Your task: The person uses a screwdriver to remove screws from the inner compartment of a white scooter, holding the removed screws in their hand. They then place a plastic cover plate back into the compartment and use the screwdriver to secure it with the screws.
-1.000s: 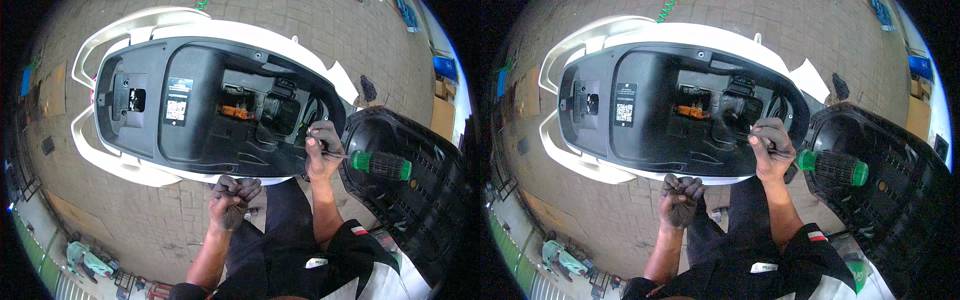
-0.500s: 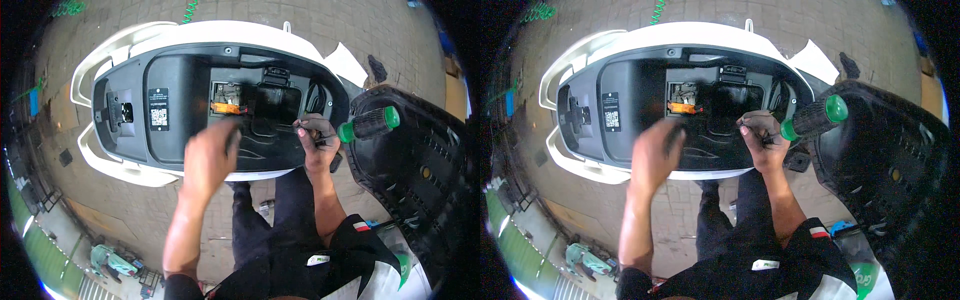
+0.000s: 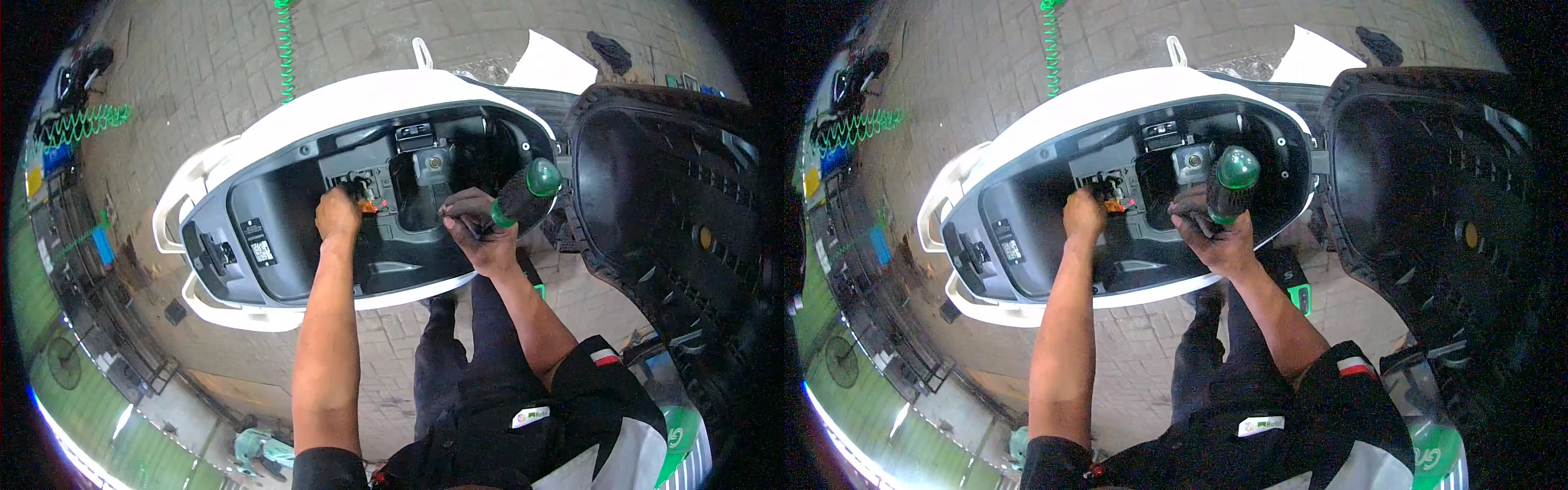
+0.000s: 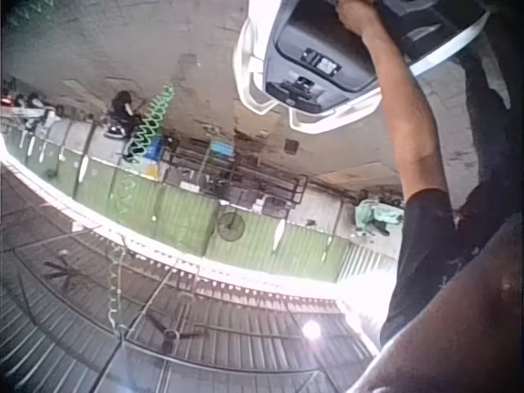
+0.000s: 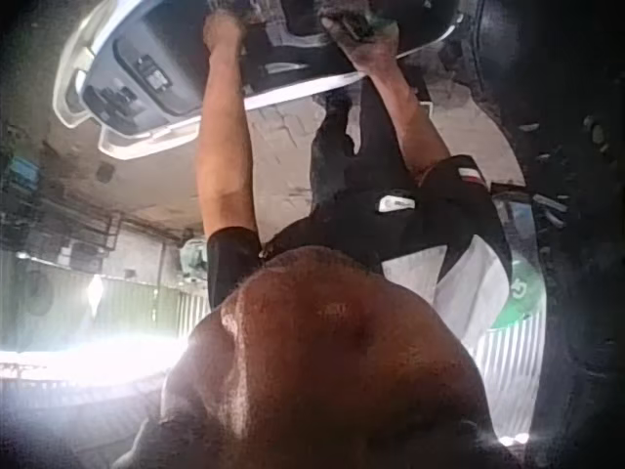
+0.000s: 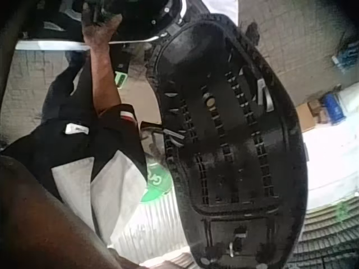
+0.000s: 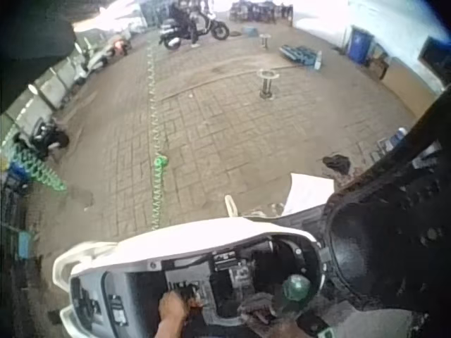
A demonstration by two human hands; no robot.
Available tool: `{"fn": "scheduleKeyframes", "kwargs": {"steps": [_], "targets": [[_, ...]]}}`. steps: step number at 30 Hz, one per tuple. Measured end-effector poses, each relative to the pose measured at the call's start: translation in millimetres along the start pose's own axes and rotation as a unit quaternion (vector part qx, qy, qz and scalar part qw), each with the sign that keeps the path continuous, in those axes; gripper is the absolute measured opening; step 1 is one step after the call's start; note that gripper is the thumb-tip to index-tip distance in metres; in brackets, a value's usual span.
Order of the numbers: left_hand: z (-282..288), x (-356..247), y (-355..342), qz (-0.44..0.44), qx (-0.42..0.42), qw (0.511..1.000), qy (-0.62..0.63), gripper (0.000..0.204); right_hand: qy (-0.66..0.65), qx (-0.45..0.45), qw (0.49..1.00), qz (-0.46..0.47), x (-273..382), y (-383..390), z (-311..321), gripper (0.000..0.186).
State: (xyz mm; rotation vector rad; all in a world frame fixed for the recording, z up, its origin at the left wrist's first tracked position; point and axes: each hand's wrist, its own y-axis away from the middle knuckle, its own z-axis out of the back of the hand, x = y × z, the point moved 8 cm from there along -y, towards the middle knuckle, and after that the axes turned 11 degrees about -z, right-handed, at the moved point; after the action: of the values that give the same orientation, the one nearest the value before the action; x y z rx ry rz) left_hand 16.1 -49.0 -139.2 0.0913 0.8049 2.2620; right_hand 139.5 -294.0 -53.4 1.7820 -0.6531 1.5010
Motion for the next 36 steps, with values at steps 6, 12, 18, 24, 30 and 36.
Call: {"fn": "scheduleKeyframes", "kwargs": {"steps": [6,12,18,24,30,36], "targets": [[-11,3,-6,0.052,0.025,0.998,0.018,0.030,-0.045,-0.013,0.998,-0.039,-16,-2,16,0.017],[-15,19,-17,0.130,0.080,0.988,-0.012,0.040,-0.032,-0.059,0.997,-0.035,-1,-12,11,0.010],[-5,0,-10,0.129,0.060,0.990,0.015,0.041,0.011,-0.048,0.998,-0.048,-3,-9,7,0.009],[-11,13,-13,0.111,0.037,0.993,0.017,0.035,0.046,-0.008,0.999,0.018,2,-7,-4,0.012],[-10,5,-12,0.100,0.030,0.993,0.049,0.031,0.050,-0.028,0.998,-0.038,-13,-3,5,0.012],[-20,20,-24,0.101,0.068,0.993,-0.006,0.035,0.047,-0.025,0.998,-0.015,-12,-2,0,0.011]]}}
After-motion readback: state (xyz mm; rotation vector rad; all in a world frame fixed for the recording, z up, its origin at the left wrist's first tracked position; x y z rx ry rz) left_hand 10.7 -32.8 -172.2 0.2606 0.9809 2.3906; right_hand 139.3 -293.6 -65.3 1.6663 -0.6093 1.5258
